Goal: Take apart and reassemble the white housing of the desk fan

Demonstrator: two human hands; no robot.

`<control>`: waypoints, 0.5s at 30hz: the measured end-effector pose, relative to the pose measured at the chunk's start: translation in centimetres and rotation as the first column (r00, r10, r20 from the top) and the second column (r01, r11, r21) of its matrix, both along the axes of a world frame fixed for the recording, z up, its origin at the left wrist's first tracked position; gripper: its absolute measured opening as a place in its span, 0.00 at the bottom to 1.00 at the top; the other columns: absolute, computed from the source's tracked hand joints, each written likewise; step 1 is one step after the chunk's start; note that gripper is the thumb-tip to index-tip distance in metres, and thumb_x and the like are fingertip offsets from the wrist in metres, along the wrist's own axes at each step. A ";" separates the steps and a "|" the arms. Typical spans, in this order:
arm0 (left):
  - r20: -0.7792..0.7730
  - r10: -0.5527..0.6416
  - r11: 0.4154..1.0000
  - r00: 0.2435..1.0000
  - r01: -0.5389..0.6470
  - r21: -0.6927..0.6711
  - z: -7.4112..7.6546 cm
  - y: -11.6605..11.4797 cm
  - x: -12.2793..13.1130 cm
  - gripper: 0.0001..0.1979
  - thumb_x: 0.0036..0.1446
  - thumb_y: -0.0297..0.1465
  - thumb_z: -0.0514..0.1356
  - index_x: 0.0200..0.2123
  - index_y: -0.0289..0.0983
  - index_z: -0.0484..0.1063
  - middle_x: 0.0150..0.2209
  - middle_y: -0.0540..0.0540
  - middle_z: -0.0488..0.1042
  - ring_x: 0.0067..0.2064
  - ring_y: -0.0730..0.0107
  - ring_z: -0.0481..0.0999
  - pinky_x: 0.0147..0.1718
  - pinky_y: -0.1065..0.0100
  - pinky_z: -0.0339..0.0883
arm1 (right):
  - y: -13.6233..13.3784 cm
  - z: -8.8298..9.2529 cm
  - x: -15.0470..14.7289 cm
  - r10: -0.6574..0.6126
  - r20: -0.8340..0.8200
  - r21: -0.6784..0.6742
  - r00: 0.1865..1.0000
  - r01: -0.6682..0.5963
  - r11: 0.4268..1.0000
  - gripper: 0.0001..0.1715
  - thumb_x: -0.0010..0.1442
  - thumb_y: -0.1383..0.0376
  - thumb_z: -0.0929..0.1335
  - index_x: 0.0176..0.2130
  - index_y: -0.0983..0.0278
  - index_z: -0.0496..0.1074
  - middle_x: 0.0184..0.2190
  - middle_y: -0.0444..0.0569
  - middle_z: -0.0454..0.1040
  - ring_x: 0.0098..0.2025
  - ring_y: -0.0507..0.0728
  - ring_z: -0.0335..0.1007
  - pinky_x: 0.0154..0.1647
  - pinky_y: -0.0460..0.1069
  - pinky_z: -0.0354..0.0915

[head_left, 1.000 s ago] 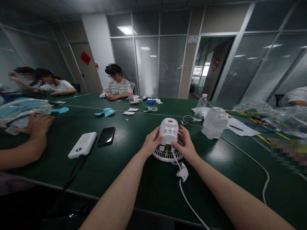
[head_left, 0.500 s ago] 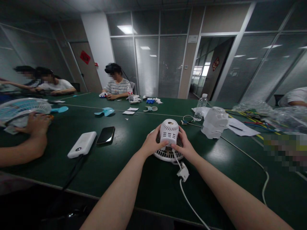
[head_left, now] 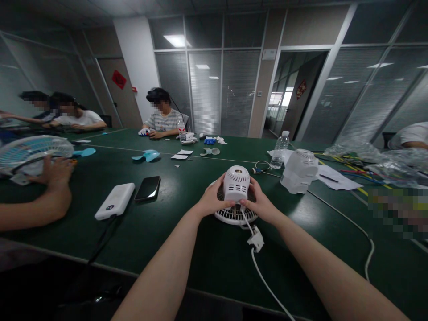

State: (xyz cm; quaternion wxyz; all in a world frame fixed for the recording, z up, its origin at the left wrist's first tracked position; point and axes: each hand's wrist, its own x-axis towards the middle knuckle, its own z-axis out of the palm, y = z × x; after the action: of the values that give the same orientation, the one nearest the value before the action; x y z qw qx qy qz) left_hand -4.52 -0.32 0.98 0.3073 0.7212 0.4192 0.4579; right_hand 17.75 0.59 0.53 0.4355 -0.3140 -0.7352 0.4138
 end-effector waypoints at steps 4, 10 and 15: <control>0.076 -0.077 0.996 0.994 0.080 -0.041 0.0 0.1 -0.4 0.49 0.40 0.34 0.71 0.65 0.43 0.53 0.63 0.38 0.60 0.64 0.46 0.59 0.62 0.45 0.53 | 0.1 0.3 0.3 0.007 0.008 -0.022 1.000 -0.007 1.000 0.53 0.50 0.58 0.75 0.65 0.55 0.46 0.61 0.55 0.63 0.64 0.64 0.57 0.65 0.66 0.51; 0.191 -0.222 0.966 0.956 0.242 -0.089 -0.5 0.5 -0.7 0.47 0.46 0.32 0.69 0.66 0.42 0.48 0.65 0.38 0.56 0.66 0.52 0.57 0.64 0.49 0.51 | 0.0 0.8 0.3 0.012 0.026 0.005 1.000 -0.012 1.000 0.49 0.50 0.60 0.75 0.63 0.56 0.51 0.63 0.54 0.60 0.64 0.65 0.57 0.64 0.66 0.52; 0.177 -0.197 0.970 0.964 0.217 -0.106 -0.3 0.3 -0.4 0.48 0.46 0.29 0.68 0.67 0.43 0.47 0.66 0.39 0.55 0.66 0.53 0.56 0.64 0.49 0.50 | 0.2 0.5 0.2 -0.027 0.041 0.067 0.999 0.024 0.997 0.51 0.50 0.61 0.75 0.64 0.55 0.49 0.64 0.54 0.56 0.64 0.65 0.56 0.65 0.67 0.51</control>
State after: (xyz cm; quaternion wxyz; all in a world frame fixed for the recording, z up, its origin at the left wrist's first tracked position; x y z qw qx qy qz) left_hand -4.95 -0.01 0.66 0.4315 0.7001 0.3424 0.4543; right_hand 17.96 0.75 1.02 0.4355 -0.3172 -0.7535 0.3767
